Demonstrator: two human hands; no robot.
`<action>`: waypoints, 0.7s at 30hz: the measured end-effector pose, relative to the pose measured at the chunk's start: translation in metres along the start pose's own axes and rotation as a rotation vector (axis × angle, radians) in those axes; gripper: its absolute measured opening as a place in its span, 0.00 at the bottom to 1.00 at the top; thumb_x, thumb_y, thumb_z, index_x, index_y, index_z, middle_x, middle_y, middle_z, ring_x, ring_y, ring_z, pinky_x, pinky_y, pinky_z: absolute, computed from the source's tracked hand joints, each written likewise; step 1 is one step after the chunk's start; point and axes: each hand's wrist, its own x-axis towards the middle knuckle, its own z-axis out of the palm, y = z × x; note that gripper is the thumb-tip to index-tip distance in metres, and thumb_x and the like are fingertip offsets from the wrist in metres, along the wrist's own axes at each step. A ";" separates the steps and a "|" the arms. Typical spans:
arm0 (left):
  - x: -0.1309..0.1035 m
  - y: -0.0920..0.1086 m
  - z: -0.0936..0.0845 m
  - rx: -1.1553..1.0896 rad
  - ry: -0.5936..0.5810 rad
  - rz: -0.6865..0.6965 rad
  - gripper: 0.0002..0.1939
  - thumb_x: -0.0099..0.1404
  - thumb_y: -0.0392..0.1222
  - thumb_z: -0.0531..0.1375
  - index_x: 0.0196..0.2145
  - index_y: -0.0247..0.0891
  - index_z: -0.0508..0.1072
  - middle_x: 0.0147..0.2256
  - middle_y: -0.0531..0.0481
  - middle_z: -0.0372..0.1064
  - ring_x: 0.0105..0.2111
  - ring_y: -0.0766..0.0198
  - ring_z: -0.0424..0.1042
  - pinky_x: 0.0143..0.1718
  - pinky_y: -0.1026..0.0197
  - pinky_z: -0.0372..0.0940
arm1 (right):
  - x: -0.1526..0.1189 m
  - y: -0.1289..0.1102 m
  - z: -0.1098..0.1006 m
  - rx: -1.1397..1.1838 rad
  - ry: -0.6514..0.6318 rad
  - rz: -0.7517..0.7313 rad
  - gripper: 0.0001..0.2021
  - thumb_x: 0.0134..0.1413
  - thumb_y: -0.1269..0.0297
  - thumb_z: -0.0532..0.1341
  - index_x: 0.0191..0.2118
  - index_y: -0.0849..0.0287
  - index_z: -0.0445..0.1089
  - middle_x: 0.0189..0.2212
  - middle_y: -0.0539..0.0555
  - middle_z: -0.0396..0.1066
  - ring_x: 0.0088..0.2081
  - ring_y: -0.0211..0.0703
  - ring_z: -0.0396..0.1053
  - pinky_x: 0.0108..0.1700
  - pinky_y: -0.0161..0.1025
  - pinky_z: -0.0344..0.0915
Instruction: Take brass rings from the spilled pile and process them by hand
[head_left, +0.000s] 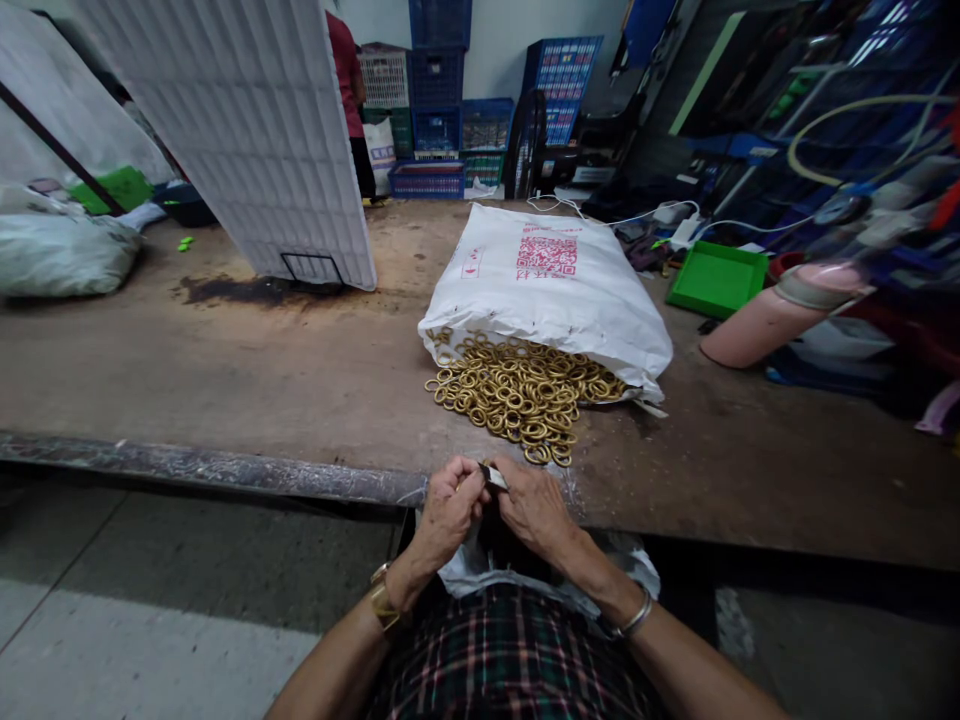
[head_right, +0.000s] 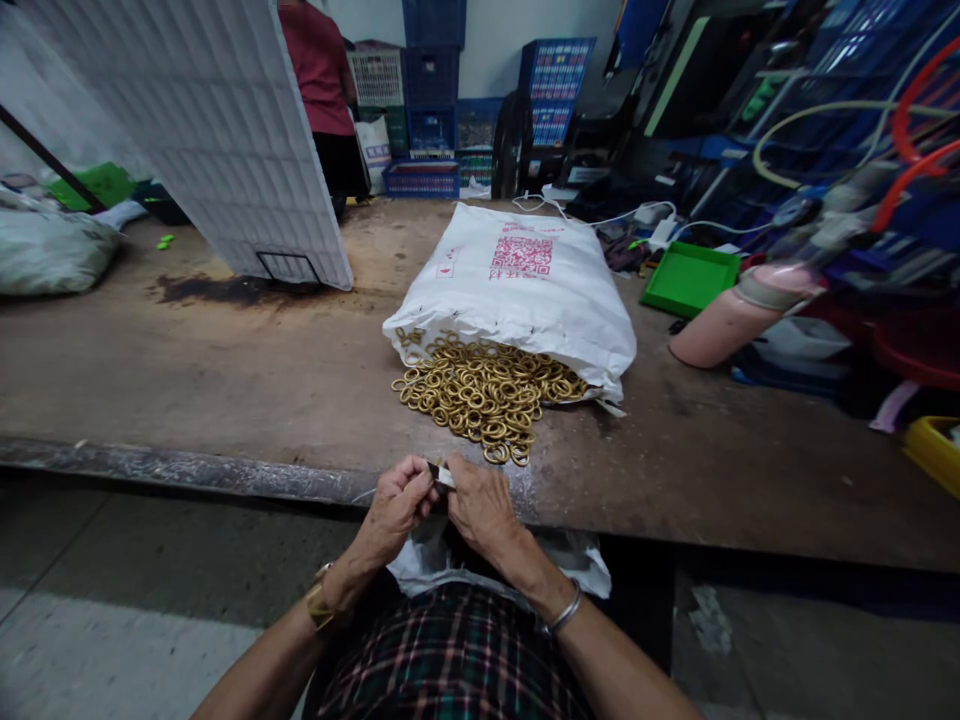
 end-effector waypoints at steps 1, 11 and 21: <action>0.000 0.000 0.000 -0.009 0.000 -0.007 0.15 0.58 0.52 0.56 0.27 0.37 0.62 0.20 0.57 0.61 0.16 0.74 0.55 0.18 0.70 0.50 | 0.000 0.000 0.000 -0.002 0.003 0.005 0.11 0.49 0.73 0.49 0.36 0.58 0.66 0.28 0.53 0.72 0.28 0.40 0.67 0.28 0.35 0.48; -0.001 0.003 -0.001 0.014 0.014 0.043 0.18 0.56 0.55 0.56 0.25 0.37 0.62 0.19 0.56 0.60 0.17 0.73 0.57 0.20 0.69 0.53 | 0.004 0.001 0.002 -0.048 -0.086 -0.019 0.12 0.48 0.73 0.50 0.38 0.60 0.65 0.26 0.54 0.72 0.26 0.41 0.66 0.27 0.36 0.47; -0.013 0.013 -0.002 -0.299 -0.092 -0.075 0.19 0.54 0.56 0.60 0.28 0.37 0.61 0.21 0.57 0.61 0.15 0.76 0.53 0.14 0.71 0.46 | 0.025 0.010 -0.007 -0.140 -0.013 0.106 0.10 0.50 0.72 0.50 0.37 0.60 0.65 0.27 0.55 0.72 0.27 0.40 0.67 0.27 0.35 0.47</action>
